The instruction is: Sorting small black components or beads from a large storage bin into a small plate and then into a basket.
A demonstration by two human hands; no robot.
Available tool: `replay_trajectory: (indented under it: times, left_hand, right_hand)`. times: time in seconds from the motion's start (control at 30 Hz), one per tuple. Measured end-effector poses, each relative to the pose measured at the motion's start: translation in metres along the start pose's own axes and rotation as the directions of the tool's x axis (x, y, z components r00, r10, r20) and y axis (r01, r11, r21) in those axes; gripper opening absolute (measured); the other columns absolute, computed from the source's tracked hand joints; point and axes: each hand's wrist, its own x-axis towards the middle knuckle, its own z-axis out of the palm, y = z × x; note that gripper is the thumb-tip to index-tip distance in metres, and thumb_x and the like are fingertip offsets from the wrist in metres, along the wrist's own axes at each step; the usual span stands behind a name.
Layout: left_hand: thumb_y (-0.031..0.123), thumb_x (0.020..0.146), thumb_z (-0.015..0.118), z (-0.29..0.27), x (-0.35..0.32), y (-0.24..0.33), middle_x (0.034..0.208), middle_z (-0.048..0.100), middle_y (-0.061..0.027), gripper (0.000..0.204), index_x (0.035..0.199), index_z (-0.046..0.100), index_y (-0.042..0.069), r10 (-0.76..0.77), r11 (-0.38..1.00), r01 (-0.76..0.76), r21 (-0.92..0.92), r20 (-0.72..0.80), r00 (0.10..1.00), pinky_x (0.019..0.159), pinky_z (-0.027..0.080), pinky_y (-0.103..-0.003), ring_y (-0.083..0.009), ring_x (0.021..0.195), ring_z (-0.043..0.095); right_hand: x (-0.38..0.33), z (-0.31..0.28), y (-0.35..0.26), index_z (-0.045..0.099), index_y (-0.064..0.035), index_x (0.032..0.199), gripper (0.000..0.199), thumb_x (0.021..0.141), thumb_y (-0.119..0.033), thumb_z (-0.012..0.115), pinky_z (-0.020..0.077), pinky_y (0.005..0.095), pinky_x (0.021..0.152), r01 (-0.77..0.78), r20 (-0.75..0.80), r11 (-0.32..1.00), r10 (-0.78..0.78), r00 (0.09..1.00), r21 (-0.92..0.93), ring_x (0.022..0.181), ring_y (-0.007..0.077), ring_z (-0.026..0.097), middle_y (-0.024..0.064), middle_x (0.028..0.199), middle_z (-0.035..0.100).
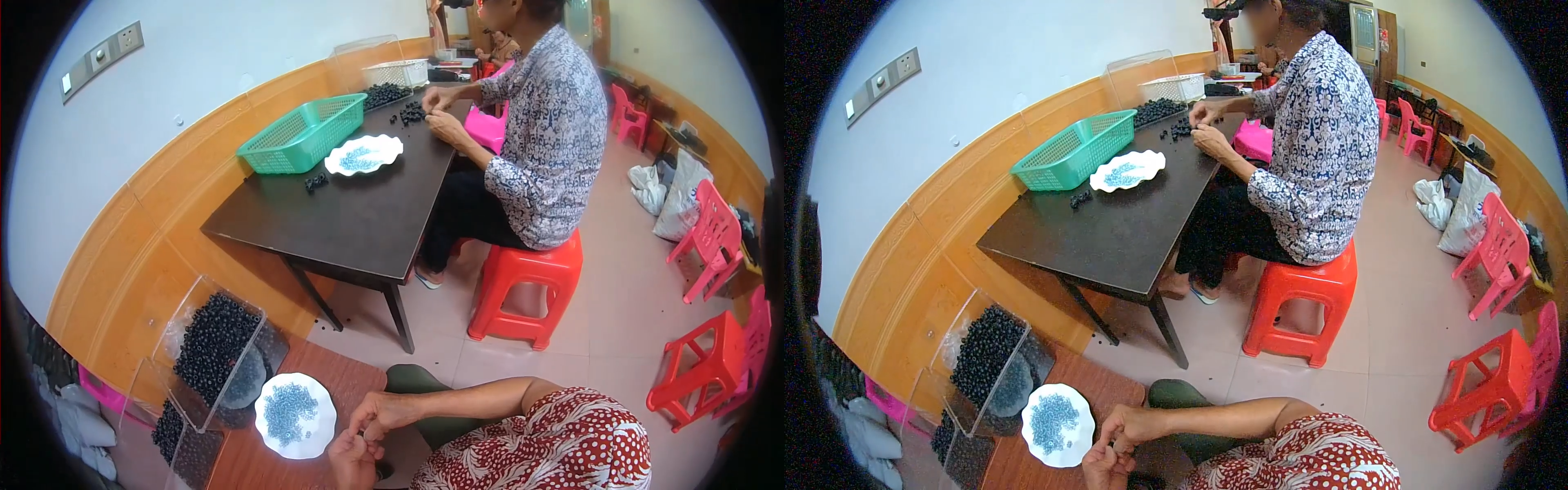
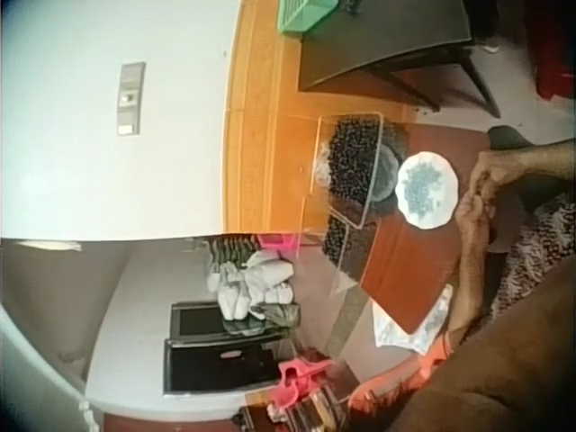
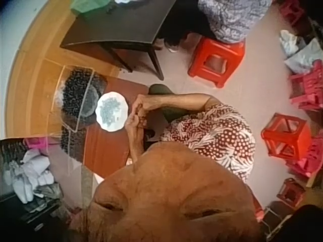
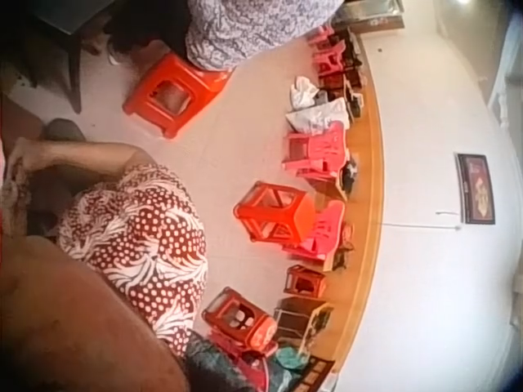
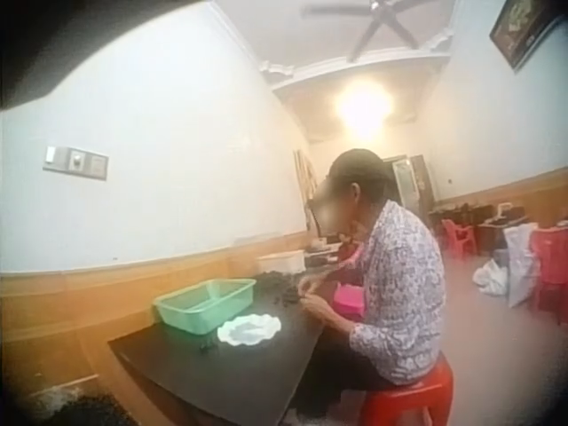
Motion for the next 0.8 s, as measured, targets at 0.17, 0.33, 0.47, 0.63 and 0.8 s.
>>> replay_trajectory:
  times: [0.17,0.33,0.47,0.63,0.8]
  left_hand:
    - [0.028,0.073,0.072,-0.011,0.001,-0.008,0.084,0.055,-0.0035,0.065,0.123,0.044,-0.003,-0.012,1.000,0.011,0.004,0.028,1.000,0.051,0.037,-0.021,-0.0092,0.061,0.047]
    - [0.018,0.074,0.070,-0.014,0.000,-0.012,0.080,0.057,-0.0069,0.042,0.106,0.054,-0.004,-0.017,0.999,0.016,-0.031,-0.038,0.999,0.051,0.040,-0.026,-0.0137,0.059,0.050]
    - [0.013,0.074,0.068,-0.018,0.000,-0.017,0.079,0.058,-0.0081,0.031,0.098,0.056,-0.003,-0.036,0.996,0.032,-0.088,-0.039,0.999,0.051,0.041,-0.027,-0.0157,0.059,0.052]
    - [0.011,0.075,0.067,-0.022,0.002,-0.020,0.077,0.058,-0.0087,0.025,0.095,0.057,-0.002,-0.053,0.997,0.048,-0.057,-0.086,0.995,0.050,0.042,-0.029,-0.0168,0.059,0.052]
    - [0.011,0.075,0.067,-0.011,0.002,-0.015,0.073,0.057,-0.0082,0.021,0.090,0.058,-0.001,-0.026,0.999,0.024,-0.023,-0.109,0.994,0.050,0.043,-0.029,-0.0169,0.058,0.052]
  right_hand:
    - [0.001,-0.005,0.005,0.064,0.0012,0.092,0.022,0.070,0.002,0.060,0.0393,0.0198,0.048,-0.017,0.029,0.999,0.018,0.999,-0.038,0.055,0.0064,0.054,0.0037,0.066,0.062]
    - [-0.002,-0.001,0.000,0.064,0.0000,0.091,0.021,0.070,0.001,0.060,0.0393,0.0201,0.048,0.016,0.042,0.994,-0.011,0.999,-0.110,0.054,0.0061,0.052,0.0025,0.065,0.061]
    - [-0.001,-0.003,0.009,0.064,0.0000,0.091,0.021,0.070,0.001,0.060,0.0395,0.0203,0.048,-0.023,0.047,0.994,0.028,0.999,-0.107,0.055,0.0064,0.052,0.0032,0.066,0.062]
    - [-0.002,-0.003,0.006,0.063,-0.0009,0.089,0.019,0.071,0.001,0.059,0.0392,0.0204,0.049,0.006,0.046,0.990,0.000,0.999,-0.138,0.055,0.0066,0.052,0.0036,0.068,0.063]
    - [-0.001,-0.004,0.011,0.063,-0.0011,0.088,0.018,0.070,0.002,0.059,0.0396,0.0207,0.049,0.025,0.038,0.993,-0.021,0.999,-0.112,0.055,0.0065,0.052,0.0030,0.067,0.062]
